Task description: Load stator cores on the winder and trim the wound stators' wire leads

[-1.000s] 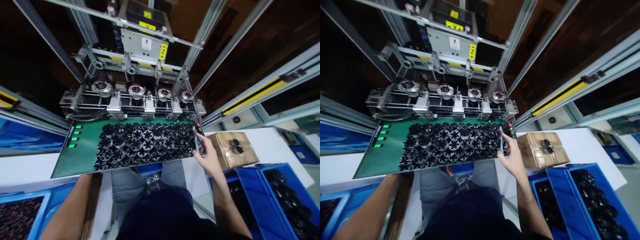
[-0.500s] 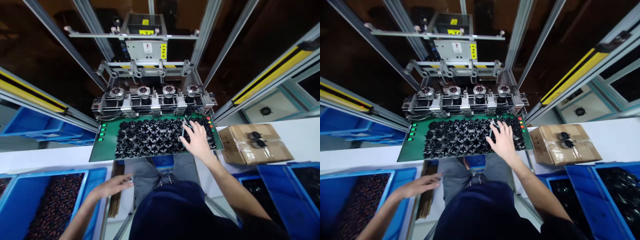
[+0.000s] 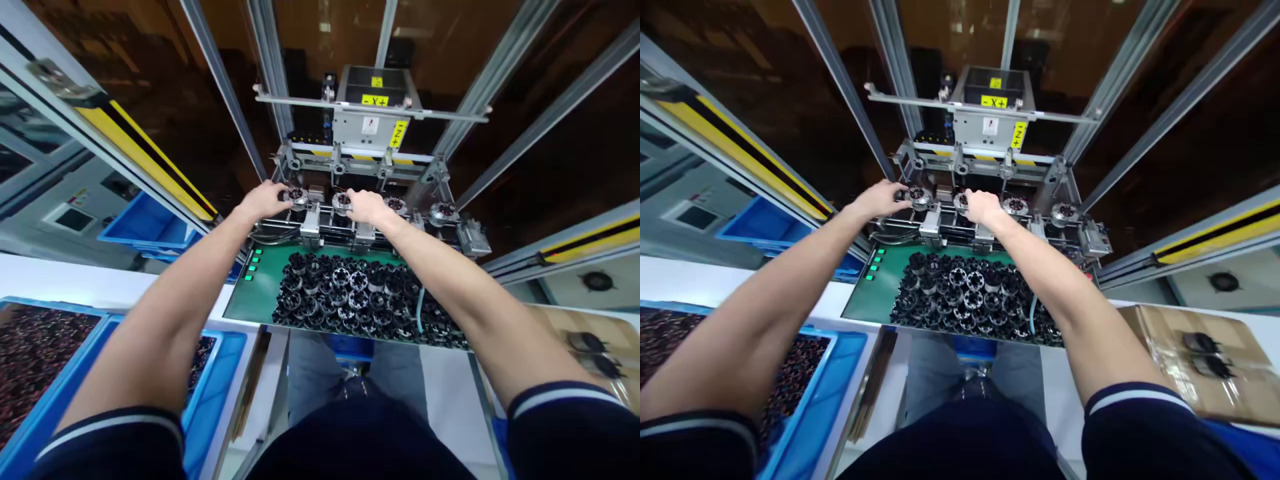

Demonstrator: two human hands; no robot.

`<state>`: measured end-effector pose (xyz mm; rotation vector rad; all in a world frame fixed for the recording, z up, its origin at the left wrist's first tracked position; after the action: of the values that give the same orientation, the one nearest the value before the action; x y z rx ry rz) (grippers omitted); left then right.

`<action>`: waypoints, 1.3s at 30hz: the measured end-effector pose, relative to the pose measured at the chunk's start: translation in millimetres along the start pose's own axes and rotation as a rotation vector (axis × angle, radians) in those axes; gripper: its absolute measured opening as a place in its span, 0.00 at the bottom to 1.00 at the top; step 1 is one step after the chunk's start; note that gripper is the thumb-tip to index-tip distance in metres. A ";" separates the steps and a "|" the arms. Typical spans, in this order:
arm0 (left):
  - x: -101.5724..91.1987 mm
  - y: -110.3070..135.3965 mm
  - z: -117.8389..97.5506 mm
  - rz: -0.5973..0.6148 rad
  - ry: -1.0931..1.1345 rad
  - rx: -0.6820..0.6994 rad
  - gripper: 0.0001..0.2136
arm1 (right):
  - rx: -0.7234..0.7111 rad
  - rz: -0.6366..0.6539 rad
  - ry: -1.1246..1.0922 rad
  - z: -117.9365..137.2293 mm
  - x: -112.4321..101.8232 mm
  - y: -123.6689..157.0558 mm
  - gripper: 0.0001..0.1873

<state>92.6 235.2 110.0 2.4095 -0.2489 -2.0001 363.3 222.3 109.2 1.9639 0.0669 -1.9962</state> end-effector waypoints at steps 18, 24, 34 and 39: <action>6.6 -79.4 -6.6 0.137 -0.075 -0.007 0.35 | 0.121 0.507 0.046 25.3 -4.4 -56.5 0.14; 15.6 35.5 62.8 0.229 -0.046 0.130 0.22 | -0.328 0.269 0.106 118.7 -28.4 0.3 0.24; 153.8 217.9 139.6 0.449 -0.118 -0.129 0.16 | -0.731 0.343 0.285 327.1 148.4 96.1 0.16; 162.5 253.9 142.7 0.359 -0.034 -0.166 0.22 | -0.768 0.324 0.248 318.6 153.8 110.3 0.16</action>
<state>-48.9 -20.9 -50.1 2.0597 -0.4587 -1.8230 88.3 1.7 -5.1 1.5638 0.4662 -1.2444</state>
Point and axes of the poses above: each hand's wrist, its own y-axis away from the middle knuckle, its own x-axis out of the palm, z = x × y, the point moved 7 cm from there along -y, towards the middle knuckle, and after that the axes turned 3 degrees about -x, right-handed, at the moved point
